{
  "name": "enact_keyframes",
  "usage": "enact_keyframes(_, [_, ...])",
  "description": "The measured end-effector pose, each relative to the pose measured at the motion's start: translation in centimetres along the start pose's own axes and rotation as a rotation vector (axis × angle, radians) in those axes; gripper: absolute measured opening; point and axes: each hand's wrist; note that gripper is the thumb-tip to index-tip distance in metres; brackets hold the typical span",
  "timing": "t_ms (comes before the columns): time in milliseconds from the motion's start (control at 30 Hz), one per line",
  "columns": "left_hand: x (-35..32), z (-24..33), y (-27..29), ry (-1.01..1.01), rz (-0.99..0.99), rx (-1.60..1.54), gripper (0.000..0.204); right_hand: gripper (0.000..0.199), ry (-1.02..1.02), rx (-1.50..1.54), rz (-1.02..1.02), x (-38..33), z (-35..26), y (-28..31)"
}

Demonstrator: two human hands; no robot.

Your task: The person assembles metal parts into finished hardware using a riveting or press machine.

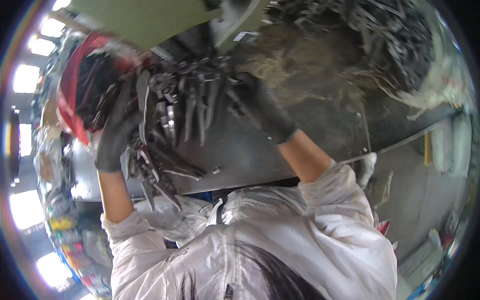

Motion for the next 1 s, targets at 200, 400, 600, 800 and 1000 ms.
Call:
enact_keyframes(200, [-0.9,2.9,-10.9,0.212,-0.476,-0.118,0.030,0.026,0.108,-0.049,0.068,-0.9,0.1,-2.1])
enact_keyframes(400, [2.5,-6.3,-11.8,-0.021,-0.251,0.370,0.024,0.037,0.156,-1.550,0.669,-1.8,-8.2,16.6])
enact_keyframes(600, [1.9,-4.2,-12.6,0.146,-0.194,0.302,0.036,0.032,0.685,-1.632,0.916,-4.8,-6.1,31.6])
enact_keyframes(800, [1.2,-6.5,-11.6,0.173,-0.093,-0.207,0.047,0.029,0.220,-0.831,0.709,-7.6,-7.6,16.4])
enact_keyframes(1000, [2.0,-9.2,-11.1,-0.239,-0.194,0.388,0.046,0.045,0.168,-0.216,0.044,-2.5,-4.9,5.1])
Point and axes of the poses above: each hand's wrist, its own x-axis towards the middle knuckle, its own y-axis out of the back of the hand, z = x × y, and after that the axes turned 7 degrees about z, right-handed
